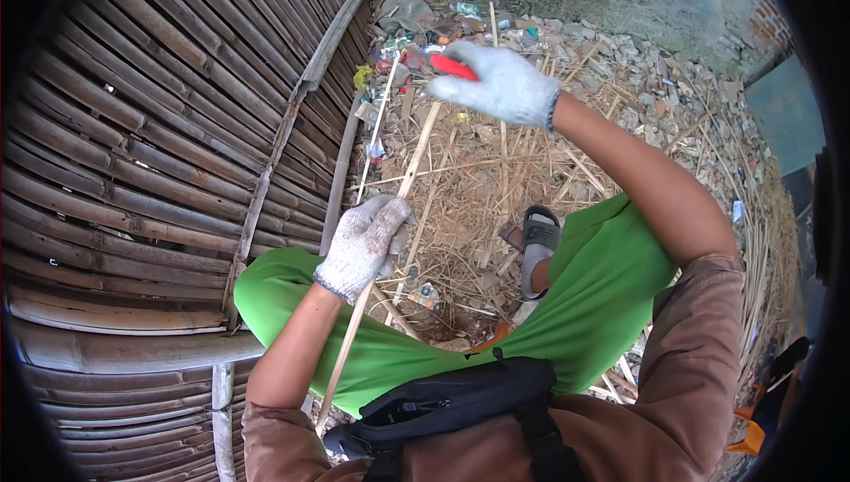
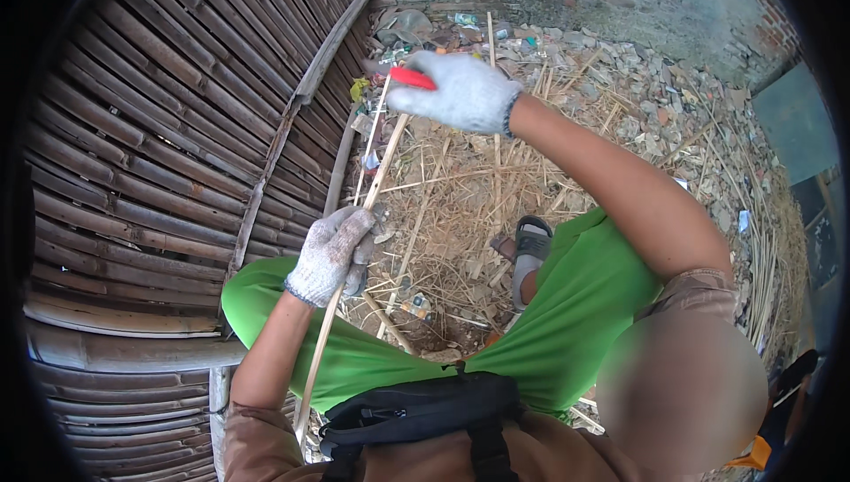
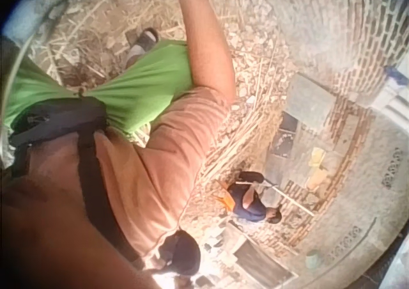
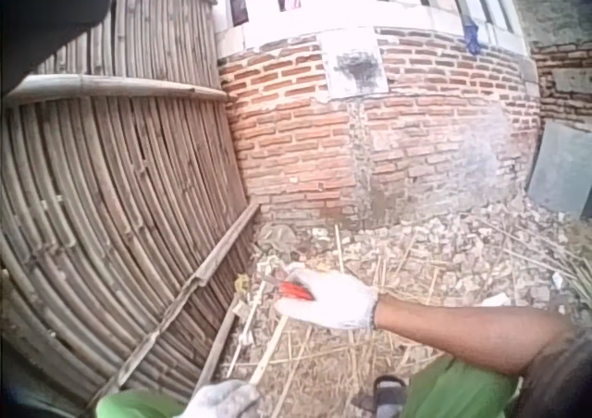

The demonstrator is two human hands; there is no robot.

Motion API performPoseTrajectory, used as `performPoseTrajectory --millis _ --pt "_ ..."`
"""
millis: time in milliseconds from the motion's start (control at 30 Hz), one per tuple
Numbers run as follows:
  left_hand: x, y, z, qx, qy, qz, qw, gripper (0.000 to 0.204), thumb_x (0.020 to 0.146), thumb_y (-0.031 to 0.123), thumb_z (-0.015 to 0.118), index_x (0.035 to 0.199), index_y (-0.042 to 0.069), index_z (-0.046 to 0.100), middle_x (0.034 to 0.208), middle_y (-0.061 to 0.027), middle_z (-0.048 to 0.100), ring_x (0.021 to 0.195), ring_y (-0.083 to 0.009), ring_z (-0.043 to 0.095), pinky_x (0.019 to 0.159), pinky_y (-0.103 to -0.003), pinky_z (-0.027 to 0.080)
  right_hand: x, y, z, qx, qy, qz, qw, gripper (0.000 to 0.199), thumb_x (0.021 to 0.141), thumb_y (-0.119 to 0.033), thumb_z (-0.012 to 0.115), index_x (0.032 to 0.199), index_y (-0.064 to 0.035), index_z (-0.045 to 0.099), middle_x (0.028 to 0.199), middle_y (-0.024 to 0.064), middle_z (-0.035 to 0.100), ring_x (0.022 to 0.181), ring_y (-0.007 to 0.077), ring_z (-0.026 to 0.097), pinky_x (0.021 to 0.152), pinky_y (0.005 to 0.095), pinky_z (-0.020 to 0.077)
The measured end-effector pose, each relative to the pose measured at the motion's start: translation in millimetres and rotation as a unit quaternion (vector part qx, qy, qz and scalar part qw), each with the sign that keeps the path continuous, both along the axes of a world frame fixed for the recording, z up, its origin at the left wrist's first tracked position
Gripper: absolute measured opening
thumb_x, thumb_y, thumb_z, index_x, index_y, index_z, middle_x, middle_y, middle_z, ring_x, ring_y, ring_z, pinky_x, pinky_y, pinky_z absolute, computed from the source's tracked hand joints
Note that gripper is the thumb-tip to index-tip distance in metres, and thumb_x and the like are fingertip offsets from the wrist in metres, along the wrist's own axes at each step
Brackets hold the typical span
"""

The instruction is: The person shaves a thin bamboo strip using a small blade, then uses a metal file to smooth the surface of a longer bamboo pole.

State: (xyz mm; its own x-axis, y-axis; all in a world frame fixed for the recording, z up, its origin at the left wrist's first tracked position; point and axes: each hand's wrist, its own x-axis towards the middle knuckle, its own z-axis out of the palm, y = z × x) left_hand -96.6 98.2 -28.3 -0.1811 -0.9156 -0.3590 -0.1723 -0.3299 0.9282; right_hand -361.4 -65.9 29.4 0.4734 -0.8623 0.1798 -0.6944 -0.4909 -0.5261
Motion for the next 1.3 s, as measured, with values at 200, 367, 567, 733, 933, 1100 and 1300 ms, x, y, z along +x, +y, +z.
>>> performPoseTrajectory --millis 200,367,567,733,933,1100,1300 --pt "-12.4 -16.9 -4.4 0.023 0.045 0.021 0.999 0.030 0.112 0.032 0.057 0.104 0.005 0.067 0.066 0.0007 0.057 0.044 -0.0096 0.050 0.040 -0.025 0.042 19.3 28.6 -24.4 -0.195 0.088 0.230 0.949 0.057 0.094 -0.059 0.071 0.135 -0.0190 0.064 0.111 0.0121 0.070 0.101 0.0362 0.074 0.086 0.0469 0.0606" --pt "-20.7 -12.8 -2.2 0.023 0.091 0.008 0.996 0.026 0.112 0.028 0.057 0.104 0.004 0.066 0.063 0.0014 0.054 0.040 -0.0091 0.048 0.035 -0.026 0.038 5.1 23.6 -41.2 -0.208 0.023 0.177 0.962 0.043 0.097 -0.058 0.067 0.118 -0.0206 0.072 0.111 0.0115 0.071 0.103 0.0348 0.074 0.083 0.0497 0.0604" --pt "-24.5 -7.7 -16.6 0.076 0.123 -0.021 0.989 0.028 0.113 0.028 0.057 0.105 0.004 0.067 0.062 0.0027 0.055 0.039 -0.0087 0.045 0.035 -0.024 0.037 -2.2 20.4 -48.6 -0.140 0.129 0.192 0.963 0.047 0.098 -0.060 0.065 0.116 -0.0172 0.072 0.104 0.0139 0.072 0.104 0.0363 0.072 0.087 0.0497 0.0589" --pt "-20.5 -8.4 -22.6 0.094 0.163 -0.032 0.982 0.027 0.112 0.028 0.057 0.107 0.003 0.066 0.063 0.0020 0.056 0.041 -0.0087 0.047 0.037 -0.024 0.038 -4.6 10.1 -49.6 -0.160 0.157 0.248 0.943 0.047 0.097 -0.058 0.066 0.114 -0.0145 0.071 0.103 0.0138 0.071 0.104 0.0367 0.072 0.089 0.0499 0.0582" --pt "-8.0 1.9 -20.9 0.084 0.134 -0.044 0.986 0.029 0.112 0.031 0.059 0.110 0.003 0.066 0.066 0.0022 0.057 0.042 -0.0092 0.048 0.038 -0.025 0.039 -36.1 -29.3 -45.4 -0.149 0.225 0.143 0.952 0.047 0.098 -0.055 0.067 0.119 -0.0128 0.068 0.113 0.0136 0.071 0.109 0.0365 0.071 0.093 0.0495 0.0569" --pt "7.2 9.5 -18.7 0.109 0.082 -0.098 0.986 0.029 0.111 0.034 0.061 0.115 0.005 0.065 0.074 0.0024 0.059 0.051 -0.0079 0.053 0.044 -0.024 0.041 -181.8 -101.6 -66.8 -0.189 0.258 -0.168 0.933 0.045 0.103 -0.050 0.061 0.127 -0.0131 0.068 0.120 0.0178 0.072 0.113 0.0396 0.070 0.096 0.0505 0.0551" --pt "1.8 11.6 -34.9 0.096 0.033 -0.091 0.991 0.030 0.113 0.035 0.058 0.114 0.006 0.064 0.075 0.0012 0.060 0.052 -0.0084 0.054 0.046 -0.024 0.042 -216.7 -88.3 -89.2 0.022 0.090 -0.255 0.962 0.068 0.102 -0.062 0.057 0.123 0.0012 0.068 0.095 0.0229 0.076 0.083 0.0329 0.075 0.077 0.0468 0.0588"
